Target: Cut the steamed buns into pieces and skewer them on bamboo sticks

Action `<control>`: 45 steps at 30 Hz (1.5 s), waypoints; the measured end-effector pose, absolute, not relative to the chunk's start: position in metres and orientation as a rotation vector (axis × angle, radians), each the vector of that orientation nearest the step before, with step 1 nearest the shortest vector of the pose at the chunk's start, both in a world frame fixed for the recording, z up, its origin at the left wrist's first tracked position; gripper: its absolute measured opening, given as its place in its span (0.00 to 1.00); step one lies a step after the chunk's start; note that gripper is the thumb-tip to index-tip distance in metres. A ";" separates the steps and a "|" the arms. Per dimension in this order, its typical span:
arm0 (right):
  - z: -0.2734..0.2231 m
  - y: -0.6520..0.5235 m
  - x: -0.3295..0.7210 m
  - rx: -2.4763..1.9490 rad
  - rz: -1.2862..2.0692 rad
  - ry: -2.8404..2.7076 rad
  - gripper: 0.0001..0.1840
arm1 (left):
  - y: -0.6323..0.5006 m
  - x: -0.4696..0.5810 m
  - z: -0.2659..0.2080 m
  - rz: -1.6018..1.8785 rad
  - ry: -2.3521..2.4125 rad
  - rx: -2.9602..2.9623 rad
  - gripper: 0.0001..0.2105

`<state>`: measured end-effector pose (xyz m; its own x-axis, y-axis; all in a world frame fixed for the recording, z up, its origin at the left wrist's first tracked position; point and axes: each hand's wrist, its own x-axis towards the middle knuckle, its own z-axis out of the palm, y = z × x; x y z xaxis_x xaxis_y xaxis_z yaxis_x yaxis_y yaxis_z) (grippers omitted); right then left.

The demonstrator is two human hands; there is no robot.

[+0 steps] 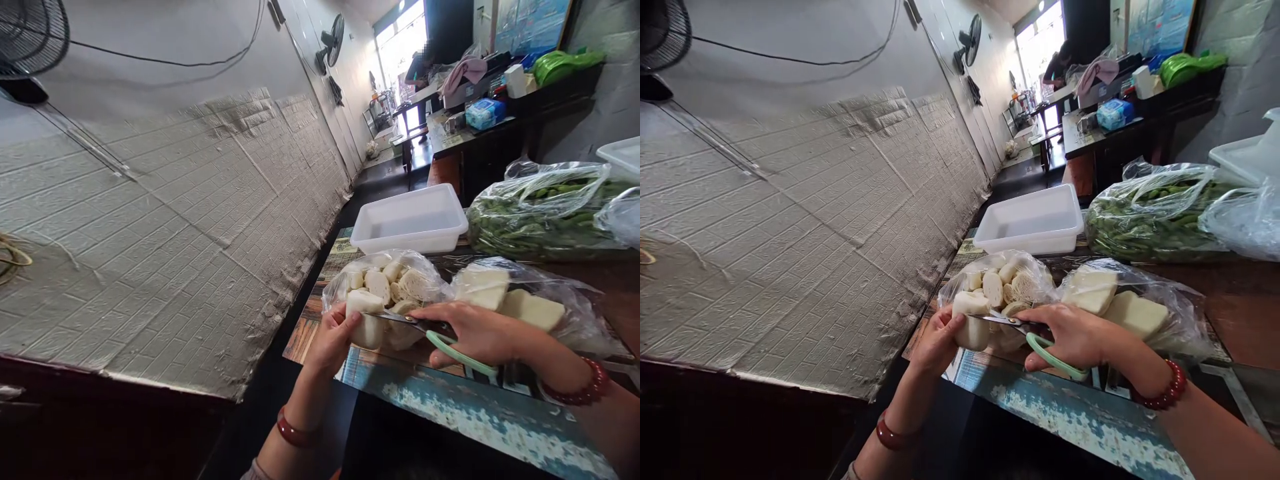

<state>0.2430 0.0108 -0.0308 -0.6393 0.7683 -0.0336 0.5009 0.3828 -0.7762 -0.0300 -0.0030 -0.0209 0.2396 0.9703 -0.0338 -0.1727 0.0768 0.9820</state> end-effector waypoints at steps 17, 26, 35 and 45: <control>-0.032 0.009 0.237 -1.007 1.113 -2.260 0.38 | -0.003 -0.020 -0.021 0.931 1.011 1.247 0.23; -0.036 0.010 0.236 -0.976 1.128 -2.224 0.24 | -0.004 -0.021 -0.019 0.975 0.991 1.202 0.22; -0.039 0.013 0.237 -1.101 1.069 -2.192 0.30 | -0.007 -0.023 -0.020 1.054 0.993 1.123 0.24; -0.032 0.009 0.235 -1.077 1.108 -2.265 0.36 | -0.003 -0.024 -0.020 0.989 1.008 1.255 0.20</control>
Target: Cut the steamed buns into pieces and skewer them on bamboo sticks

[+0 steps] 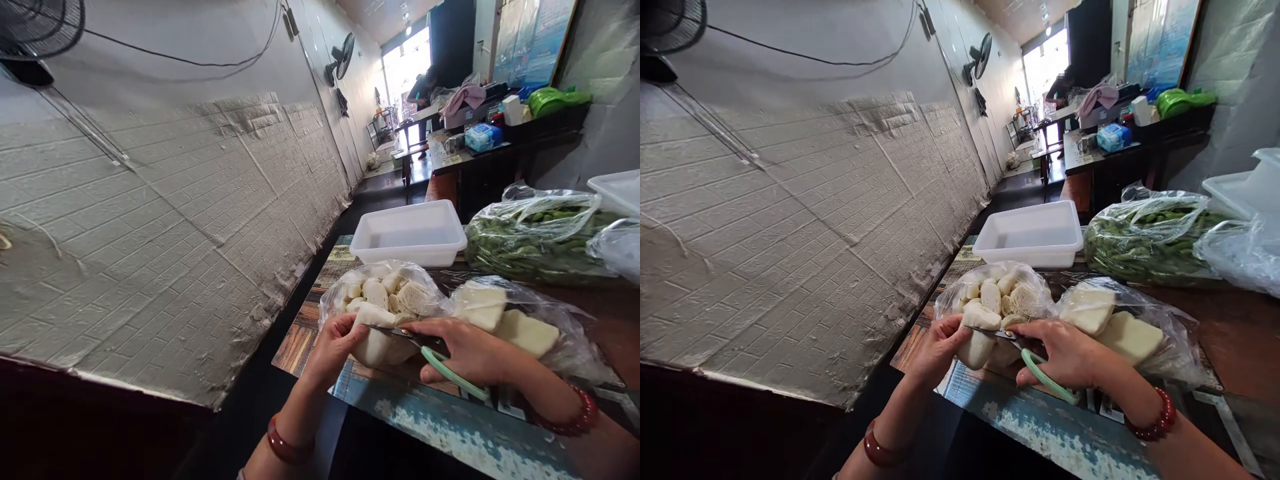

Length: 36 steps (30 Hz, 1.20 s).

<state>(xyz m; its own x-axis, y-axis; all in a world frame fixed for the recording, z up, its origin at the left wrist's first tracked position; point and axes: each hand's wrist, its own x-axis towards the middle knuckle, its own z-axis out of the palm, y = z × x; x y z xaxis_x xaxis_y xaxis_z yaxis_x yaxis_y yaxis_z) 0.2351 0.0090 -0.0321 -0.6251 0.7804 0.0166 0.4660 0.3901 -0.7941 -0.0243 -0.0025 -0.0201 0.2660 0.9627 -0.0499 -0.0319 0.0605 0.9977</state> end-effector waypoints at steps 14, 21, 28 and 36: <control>-0.024 0.005 0.227 -1.070 1.128 -2.280 0.38 | -0.002 -0.025 -0.021 0.971 1.004 1.216 0.17; -0.029 0.006 0.224 -1.025 1.181 -2.257 0.23 | 0.002 -0.027 -0.014 0.981 1.018 1.171 0.18; -0.036 0.008 0.219 -0.955 1.249 -2.175 0.22 | 0.005 -0.033 -0.017 0.990 0.978 1.163 0.19; -0.031 0.004 0.210 -1.216 1.149 -2.175 0.33 | 0.007 -0.037 -0.021 0.971 0.949 1.154 0.21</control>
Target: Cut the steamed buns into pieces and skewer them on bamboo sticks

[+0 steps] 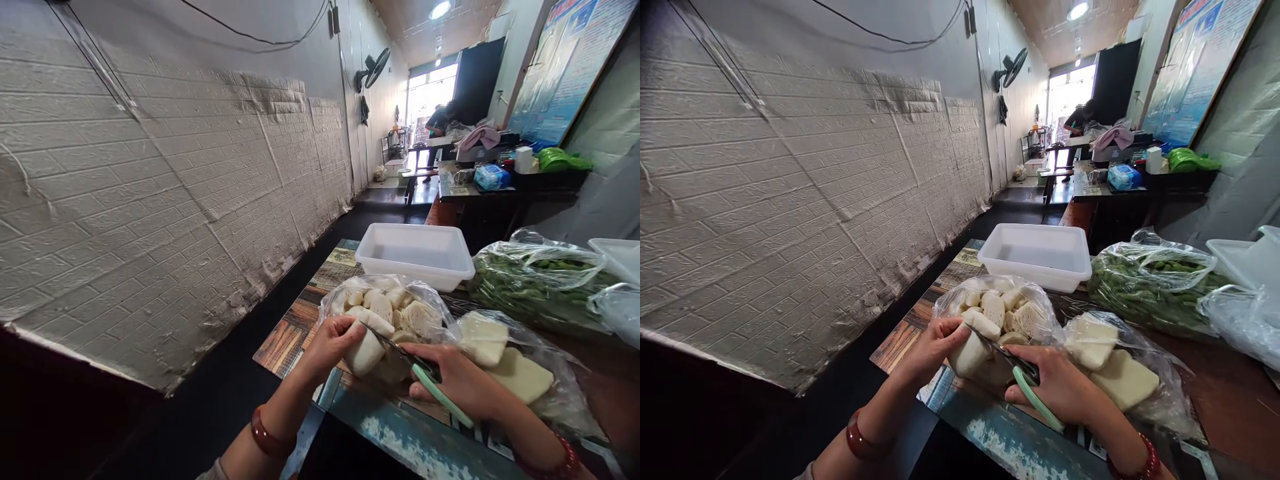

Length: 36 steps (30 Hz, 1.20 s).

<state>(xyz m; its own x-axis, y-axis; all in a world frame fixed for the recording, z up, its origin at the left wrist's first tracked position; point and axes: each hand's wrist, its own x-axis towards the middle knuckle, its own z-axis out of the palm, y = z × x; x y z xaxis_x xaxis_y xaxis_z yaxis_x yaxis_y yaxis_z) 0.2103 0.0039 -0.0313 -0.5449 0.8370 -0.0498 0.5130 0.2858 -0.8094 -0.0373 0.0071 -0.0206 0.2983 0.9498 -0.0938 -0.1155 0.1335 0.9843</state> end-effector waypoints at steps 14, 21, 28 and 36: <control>-0.026 0.023 0.191 -1.043 1.174 -2.227 0.24 | 0.017 -0.050 -0.011 0.984 1.002 1.176 0.22; -0.047 0.031 0.190 -1.004 1.148 -2.229 0.18 | 0.027 -0.050 -0.025 0.978 0.972 1.114 0.20; -0.041 0.029 0.192 -1.113 1.063 -2.274 0.10 | 0.026 -0.056 -0.034 1.035 1.023 1.046 0.19; -0.040 0.024 0.200 -1.142 1.488 -1.767 0.28 | 0.015 -0.068 -0.039 1.246 0.941 0.755 0.22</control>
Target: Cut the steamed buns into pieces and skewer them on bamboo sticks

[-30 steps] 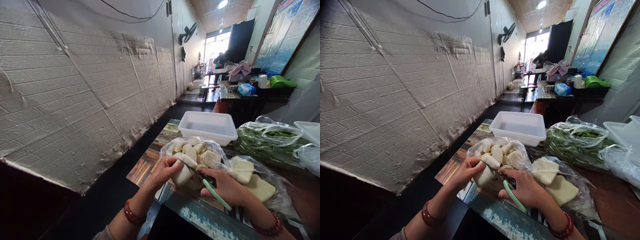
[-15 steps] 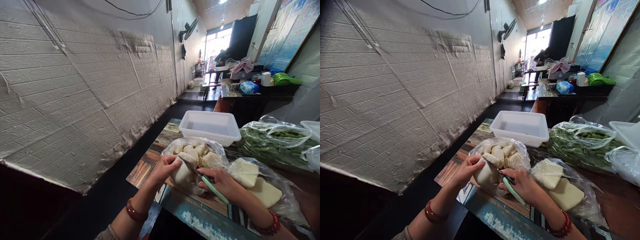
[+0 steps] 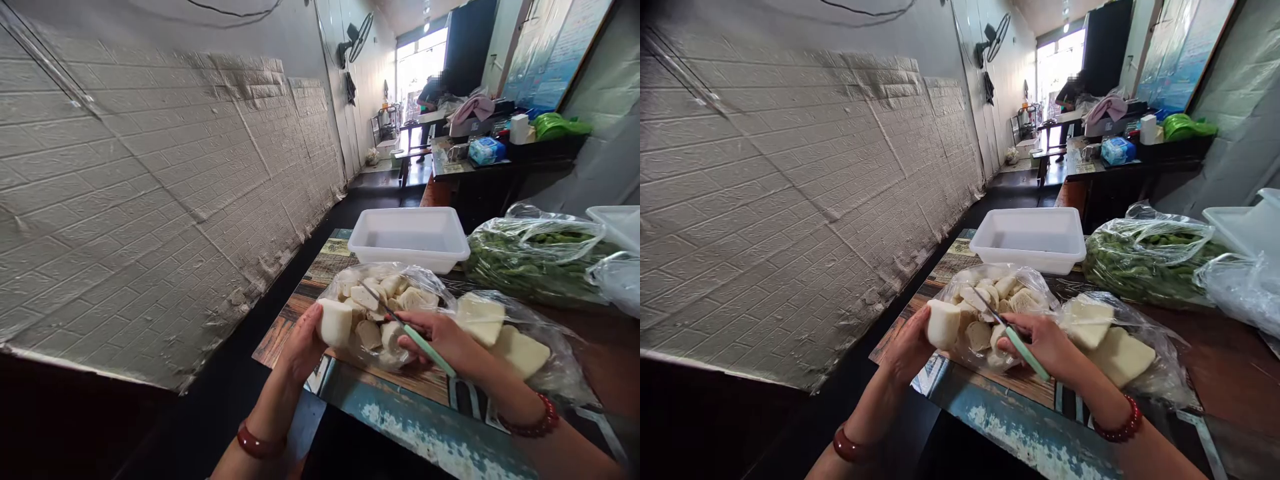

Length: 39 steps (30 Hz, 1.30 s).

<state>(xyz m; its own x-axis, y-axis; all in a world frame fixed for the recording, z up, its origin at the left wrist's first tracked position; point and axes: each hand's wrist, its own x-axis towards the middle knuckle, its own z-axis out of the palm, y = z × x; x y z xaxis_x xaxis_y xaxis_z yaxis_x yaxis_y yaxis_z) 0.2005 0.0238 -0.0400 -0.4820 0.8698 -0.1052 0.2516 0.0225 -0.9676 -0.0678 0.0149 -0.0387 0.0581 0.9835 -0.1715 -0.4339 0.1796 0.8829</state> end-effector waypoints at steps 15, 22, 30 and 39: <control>-0.028 -0.004 0.233 -1.150 1.056 -2.110 0.39 | -0.005 -0.036 -0.018 1.177 0.864 0.957 0.25; -0.028 -0.004 0.239 -1.114 1.012 -2.166 0.40 | -0.003 -0.031 -0.016 1.215 0.864 0.912 0.24; -0.030 -0.002 0.244 -1.070 0.979 -2.191 0.44 | -0.006 -0.030 -0.009 1.102 0.924 1.016 0.25; -0.034 -0.001 0.246 -1.030 0.998 -2.210 0.46 | -0.003 -0.028 -0.010 1.107 0.955 1.132 0.25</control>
<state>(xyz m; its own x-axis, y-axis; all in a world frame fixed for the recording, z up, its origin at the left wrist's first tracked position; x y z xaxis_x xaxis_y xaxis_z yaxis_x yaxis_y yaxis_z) 0.2462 -0.0014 -0.0342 -0.5879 0.7985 0.1297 0.4305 0.4445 -0.7856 -0.0283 -0.0028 -0.0099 0.2031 0.9787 -0.0288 -0.1729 0.0648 0.9828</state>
